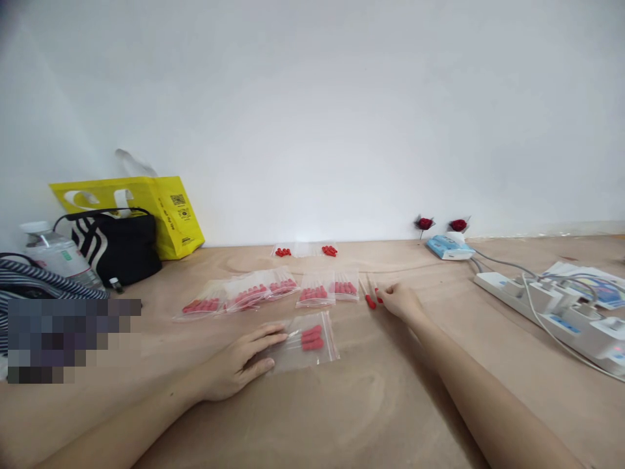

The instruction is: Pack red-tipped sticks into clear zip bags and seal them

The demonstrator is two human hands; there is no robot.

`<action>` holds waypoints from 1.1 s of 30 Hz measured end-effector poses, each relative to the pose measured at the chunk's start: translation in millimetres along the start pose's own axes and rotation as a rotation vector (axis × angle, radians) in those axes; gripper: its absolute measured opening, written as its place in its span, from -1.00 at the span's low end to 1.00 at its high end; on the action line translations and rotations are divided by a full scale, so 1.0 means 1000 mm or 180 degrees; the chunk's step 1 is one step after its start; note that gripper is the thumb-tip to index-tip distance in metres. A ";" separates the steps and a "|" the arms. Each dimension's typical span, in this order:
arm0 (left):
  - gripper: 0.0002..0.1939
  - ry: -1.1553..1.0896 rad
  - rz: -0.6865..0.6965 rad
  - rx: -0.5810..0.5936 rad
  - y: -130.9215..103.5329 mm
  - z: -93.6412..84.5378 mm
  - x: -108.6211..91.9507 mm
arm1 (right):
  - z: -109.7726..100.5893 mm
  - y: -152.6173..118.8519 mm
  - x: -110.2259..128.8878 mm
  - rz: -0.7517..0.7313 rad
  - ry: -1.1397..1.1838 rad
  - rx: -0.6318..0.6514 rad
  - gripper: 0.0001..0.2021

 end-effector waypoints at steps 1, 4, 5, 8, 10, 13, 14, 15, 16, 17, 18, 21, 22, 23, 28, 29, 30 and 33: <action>-0.59 0.0005 0.0004 0.0000 0.000 0.000 0.000 | -0.003 -0.001 0.002 -0.0078 0.0043 -0.0014 -0.69; -0.58 -0.0001 -0.0008 0.0000 0.000 0.000 0.001 | -0.006 -0.007 0.018 -0.0689 0.0450 0.0248 -0.73; -0.58 -0.0007 -0.0015 0.0000 0.000 0.000 0.001 | -0.004 -0.011 0.025 -0.0955 0.0630 0.0445 -0.71; -0.58 -0.0027 -0.0025 0.0000 0.000 0.001 0.002 | 0.001 -0.023 0.039 -0.1520 0.0919 0.1045 -0.63; -0.58 -0.0034 -0.0019 -0.0003 0.000 0.001 0.002 | 0.006 -0.029 0.043 -0.1725 0.0827 0.1355 -0.62; -0.58 -0.0036 -0.0022 0.0012 0.000 0.001 0.003 | 0.015 -0.036 0.048 -0.1968 0.0503 0.1695 -0.66; -0.58 -0.0034 -0.0030 0.0022 0.000 0.002 0.003 | 0.017 -0.038 0.049 -0.2032 0.0404 0.1756 -0.67; -0.58 -0.0031 -0.0034 0.0027 0.000 0.002 0.004 | 0.020 -0.040 0.050 -0.2084 0.0320 0.1794 -0.69; -0.58 -0.0027 -0.0032 0.0028 0.000 0.002 0.004 | 0.022 -0.041 0.052 -0.2127 0.0253 0.1821 -0.69; -0.58 -0.0020 -0.0028 0.0022 0.000 0.002 0.004 | 0.023 -0.043 0.053 -0.2158 0.0204 0.1850 -0.70; -0.58 -0.0011 -0.0022 0.0018 0.000 0.001 0.003 | 0.025 -0.044 0.054 -0.2172 0.0164 0.1885 -0.70; -0.57 0.0014 -0.0014 0.0022 0.000 0.001 0.002 | 0.026 -0.047 0.053 -0.2152 0.0076 0.2007 -0.70; -0.58 0.0019 -0.0019 0.0030 0.000 0.001 0.002 | 0.025 -0.047 0.052 -0.2138 0.0050 0.2031 -0.70; -0.58 0.0022 -0.0024 0.0035 0.000 0.001 0.002 | 0.024 -0.047 0.051 -0.2124 0.0023 0.2046 -0.71; -0.58 0.0047 -0.0055 0.0027 -0.001 0.001 0.002 | 0.017 -0.045 0.045 -0.2130 -0.0036 0.2107 -0.73; -0.58 0.0048 -0.0052 0.0029 -0.001 0.001 0.002 | 0.018 -0.045 0.045 -0.2144 -0.0049 0.2110 -0.73; -0.58 0.0046 -0.0046 0.0028 -0.001 0.001 0.002 | 0.019 -0.045 0.046 -0.2159 -0.0062 0.2107 -0.73; -0.58 0.0029 -0.0024 0.0018 -0.001 0.001 0.001 | 0.024 -0.047 0.050 -0.2188 -0.0075 0.2111 -0.74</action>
Point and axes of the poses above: each hand's wrist, its own y-axis towards the middle knuckle, its own z-axis out of the palm, x = y × z, the point moved 9 cm from there along y, towards the middle knuckle, and after that the axes turned 11 degrees about x, right-handed, at the moved point
